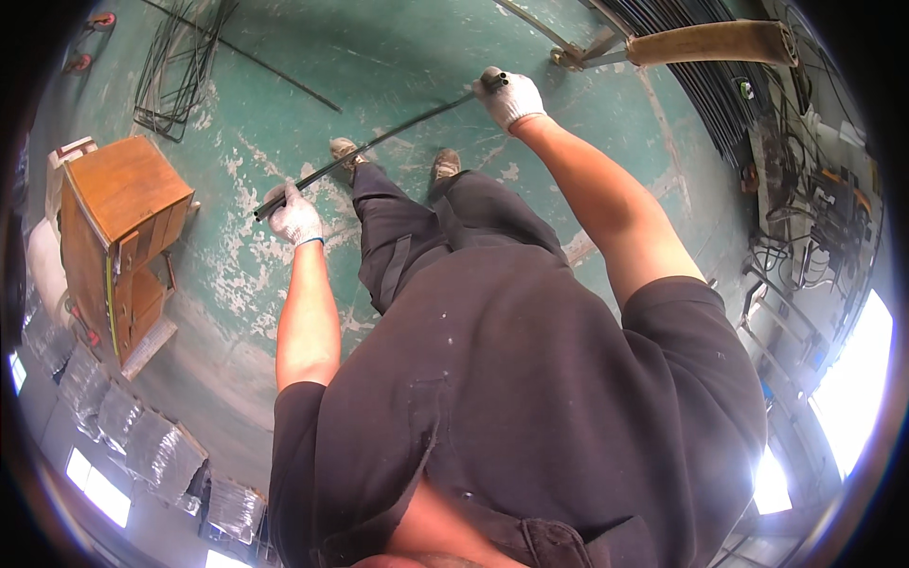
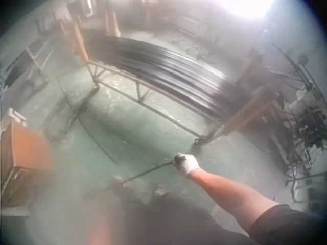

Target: The person bends a long metal rod by hand, measures it on a wooden workbench, and then uses a machine to bend multiple rods. They operate a control panel and handle the rods throughout the process.

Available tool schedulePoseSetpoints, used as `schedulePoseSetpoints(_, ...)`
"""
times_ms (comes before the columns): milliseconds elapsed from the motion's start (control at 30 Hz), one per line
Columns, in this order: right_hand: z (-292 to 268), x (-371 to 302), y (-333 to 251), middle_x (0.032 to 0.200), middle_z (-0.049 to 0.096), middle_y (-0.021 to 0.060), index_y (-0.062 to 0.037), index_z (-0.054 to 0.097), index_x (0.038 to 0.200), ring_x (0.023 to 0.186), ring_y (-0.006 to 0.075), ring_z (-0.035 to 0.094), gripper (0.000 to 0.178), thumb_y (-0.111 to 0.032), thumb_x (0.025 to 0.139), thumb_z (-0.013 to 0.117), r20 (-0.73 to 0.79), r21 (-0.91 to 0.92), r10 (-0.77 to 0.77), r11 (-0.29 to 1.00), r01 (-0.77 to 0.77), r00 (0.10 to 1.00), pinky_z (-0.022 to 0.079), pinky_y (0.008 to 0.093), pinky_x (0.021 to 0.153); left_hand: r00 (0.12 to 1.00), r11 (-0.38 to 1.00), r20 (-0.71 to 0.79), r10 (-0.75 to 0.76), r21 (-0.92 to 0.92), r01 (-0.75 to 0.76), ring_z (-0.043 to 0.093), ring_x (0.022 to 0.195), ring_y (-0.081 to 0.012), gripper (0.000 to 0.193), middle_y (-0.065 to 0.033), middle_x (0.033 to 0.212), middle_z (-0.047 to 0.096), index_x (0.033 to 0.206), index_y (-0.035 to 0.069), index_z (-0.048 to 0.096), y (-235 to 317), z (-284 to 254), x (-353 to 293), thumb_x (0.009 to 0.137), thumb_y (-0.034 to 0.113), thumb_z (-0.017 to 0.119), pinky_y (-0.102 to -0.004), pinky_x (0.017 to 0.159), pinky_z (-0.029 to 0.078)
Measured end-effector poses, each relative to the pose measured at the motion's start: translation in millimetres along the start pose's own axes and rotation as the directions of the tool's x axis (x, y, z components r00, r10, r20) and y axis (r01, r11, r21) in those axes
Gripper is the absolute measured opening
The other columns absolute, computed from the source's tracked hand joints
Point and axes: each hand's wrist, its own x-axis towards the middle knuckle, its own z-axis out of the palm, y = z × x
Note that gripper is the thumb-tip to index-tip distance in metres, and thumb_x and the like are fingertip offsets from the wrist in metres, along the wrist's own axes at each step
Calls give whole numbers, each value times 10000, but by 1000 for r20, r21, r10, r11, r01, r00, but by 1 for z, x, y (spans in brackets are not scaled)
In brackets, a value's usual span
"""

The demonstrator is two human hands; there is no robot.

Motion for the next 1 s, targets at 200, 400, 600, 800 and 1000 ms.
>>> schedulePoseSetpoints(200,1,0,0,992,790,204,-116,742,1096,967,441,761,328,-429,1059,653,-21,-3,7,1000,-7,1000,599,534,850,999,996,-1,-40,-76,40,744,984,-233,111,-121,1082,767,1092,-30,706,2,2,-1,1001,29,724,-388,913,582)
schedulePoseSetpoints(400,-7,-1,-5,975,785,209,-114,738,1090,951,446,760,321,-420,1058,647,-14,15,16,1000,-16,1000,598,534,835,999,999,1,-40,-10,40,755,963,-250,107,-129,1050,774,1073,-23,717,7,3,0,994,46,733,-403,895,596)
schedulePoseSetpoints(600,-7,1,-3,953,789,211,-121,725,1049,939,443,765,330,-432,1067,613,-32,34,18,999,-17,999,599,542,844,999,998,-41,-17,53,20,743,930,-250,118,-101,999,788,1030,41,776,-11,11,9,990,152,769,-404,879,592)
schedulePoseSetpoints(800,14,9,5,1094,791,208,-114,763,1226,1049,426,763,345,-395,1073,634,5,104,83,991,-83,997,597,500,901,999,998,-32,-35,45,37,747,951,-225,118,-80,1037,799,1084,56,790,-32,15,19,998,133,769,-388,890,592)
schedulePoseSetpoints(1000,16,15,7,1051,797,197,-145,786,1175,1010,428,766,339,-429,1068,635,-79,174,89,982,-74,993,610,517,868,1000,1000,19,-22,15,22,751,969,-221,130,-101,1052,799,1096,23,782,-10,9,20,997,106,773,-375,900,600)
